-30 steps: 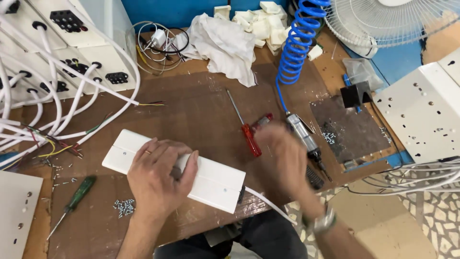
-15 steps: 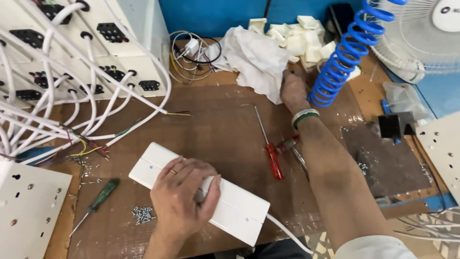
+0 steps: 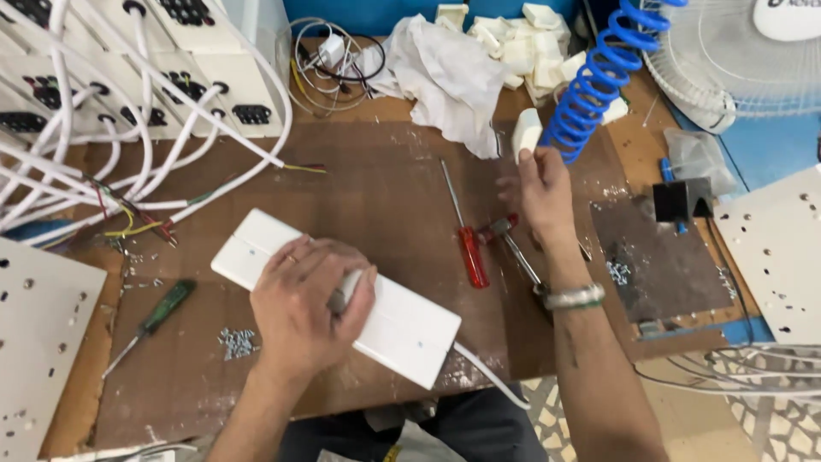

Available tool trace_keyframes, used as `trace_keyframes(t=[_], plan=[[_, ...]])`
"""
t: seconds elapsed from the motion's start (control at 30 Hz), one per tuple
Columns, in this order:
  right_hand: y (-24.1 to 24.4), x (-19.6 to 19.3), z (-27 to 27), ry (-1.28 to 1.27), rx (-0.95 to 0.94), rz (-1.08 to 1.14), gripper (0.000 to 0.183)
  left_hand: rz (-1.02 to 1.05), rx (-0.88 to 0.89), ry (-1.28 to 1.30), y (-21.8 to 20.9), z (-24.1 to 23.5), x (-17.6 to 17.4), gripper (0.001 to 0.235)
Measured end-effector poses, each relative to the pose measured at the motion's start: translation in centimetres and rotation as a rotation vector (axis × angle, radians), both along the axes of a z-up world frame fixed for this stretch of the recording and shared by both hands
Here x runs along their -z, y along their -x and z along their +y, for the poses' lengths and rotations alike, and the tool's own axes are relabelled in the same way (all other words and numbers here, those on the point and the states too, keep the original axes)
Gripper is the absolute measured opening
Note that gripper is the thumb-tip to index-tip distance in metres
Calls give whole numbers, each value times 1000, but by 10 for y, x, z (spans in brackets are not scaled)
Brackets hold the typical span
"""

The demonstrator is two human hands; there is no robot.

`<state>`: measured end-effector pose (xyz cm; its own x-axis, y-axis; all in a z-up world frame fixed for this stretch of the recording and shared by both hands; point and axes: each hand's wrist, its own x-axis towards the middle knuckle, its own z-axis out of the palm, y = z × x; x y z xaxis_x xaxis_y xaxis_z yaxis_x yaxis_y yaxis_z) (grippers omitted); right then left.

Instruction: The person assembles a white rectangular electrical enclosure at a workbench. They drill holes in the box with a power drill, tap it with a hammer, drive screws into the casing, thread a white cable through an opening, and fasten a small cover plate onto the box with a screwdriver.

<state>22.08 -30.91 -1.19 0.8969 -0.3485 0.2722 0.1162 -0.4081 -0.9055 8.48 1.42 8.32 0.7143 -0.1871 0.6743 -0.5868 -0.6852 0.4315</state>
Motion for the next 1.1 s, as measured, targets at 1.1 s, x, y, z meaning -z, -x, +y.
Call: trace_keyframes(t=[1.1], plan=[[251, -32, 48, 2, -416, 246, 32, 71, 140, -211, 38, -17, -7, 51]])
